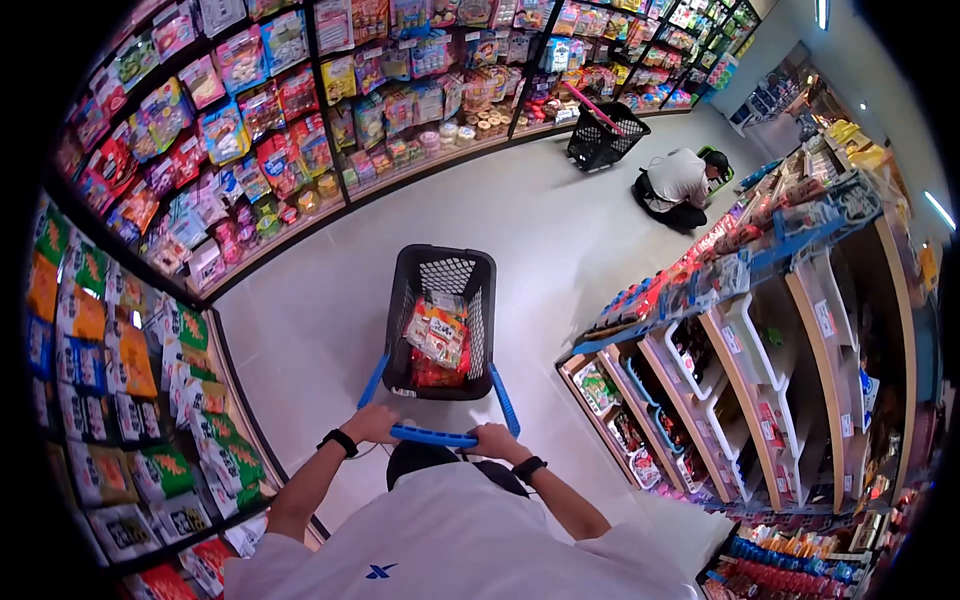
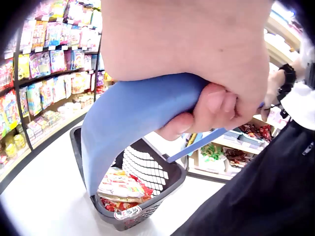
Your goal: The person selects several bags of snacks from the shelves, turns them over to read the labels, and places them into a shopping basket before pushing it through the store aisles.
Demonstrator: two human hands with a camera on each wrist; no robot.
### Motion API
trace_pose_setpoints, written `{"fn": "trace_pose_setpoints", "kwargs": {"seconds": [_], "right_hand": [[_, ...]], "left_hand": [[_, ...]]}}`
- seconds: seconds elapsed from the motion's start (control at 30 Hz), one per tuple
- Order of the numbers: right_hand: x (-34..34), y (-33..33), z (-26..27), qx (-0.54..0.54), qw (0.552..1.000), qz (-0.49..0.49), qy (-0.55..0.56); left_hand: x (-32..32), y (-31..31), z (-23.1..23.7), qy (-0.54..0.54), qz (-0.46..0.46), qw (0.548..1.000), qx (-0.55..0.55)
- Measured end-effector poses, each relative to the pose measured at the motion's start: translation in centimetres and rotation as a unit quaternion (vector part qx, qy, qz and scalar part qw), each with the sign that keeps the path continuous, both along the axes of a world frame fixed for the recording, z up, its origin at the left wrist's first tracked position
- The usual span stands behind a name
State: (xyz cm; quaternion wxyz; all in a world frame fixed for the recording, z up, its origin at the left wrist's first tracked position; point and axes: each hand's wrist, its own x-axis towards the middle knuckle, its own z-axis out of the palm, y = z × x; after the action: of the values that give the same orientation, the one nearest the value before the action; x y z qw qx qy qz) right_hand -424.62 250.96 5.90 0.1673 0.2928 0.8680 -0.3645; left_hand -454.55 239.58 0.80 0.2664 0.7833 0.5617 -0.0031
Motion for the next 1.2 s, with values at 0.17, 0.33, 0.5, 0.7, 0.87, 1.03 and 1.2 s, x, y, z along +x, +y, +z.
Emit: {"fn": "trace_pose_setpoints", "kwargs": {"seconds": [0.17,0.33,0.5,0.7,0.87,1.03,1.2], "right_hand": [[-7.2,3.5,-2.9,-0.02,0.993,-0.084,0.08],[-12.7,11.2,-2.5,-0.02,0.991,-0.109,0.074],[-16.7,20.2,-2.8,-0.058,0.987,-0.128,0.075],[-20.8,28.2,-2.4,-0.036,0.97,-0.219,0.097],[-23.9,37.3,-3.0,-0.04,0.953,-0.288,0.089],[-27.0,47.1,-3.5,-0.059,0.931,-0.358,0.036],[-27.6,56.5,-4.3,-0.015,0.902,-0.425,0.082]], "left_hand": [[-9.1,9.3,4.5,0.019,-0.056,0.998,-0.027],[-13.8,19.0,6.4,0.017,-0.036,0.999,-0.027],[-17.4,27.8,4.7,0.121,-0.032,0.991,0.047],[-21.0,38.7,4.1,0.13,-0.036,0.99,0.037],[-24.3,52.2,5.0,0.048,-0.076,0.994,0.053],[-26.5,67.2,3.0,0.023,-0.149,0.983,0.102],[-25.5,80.8,1.9,0.045,-0.223,0.969,0.092]]}}
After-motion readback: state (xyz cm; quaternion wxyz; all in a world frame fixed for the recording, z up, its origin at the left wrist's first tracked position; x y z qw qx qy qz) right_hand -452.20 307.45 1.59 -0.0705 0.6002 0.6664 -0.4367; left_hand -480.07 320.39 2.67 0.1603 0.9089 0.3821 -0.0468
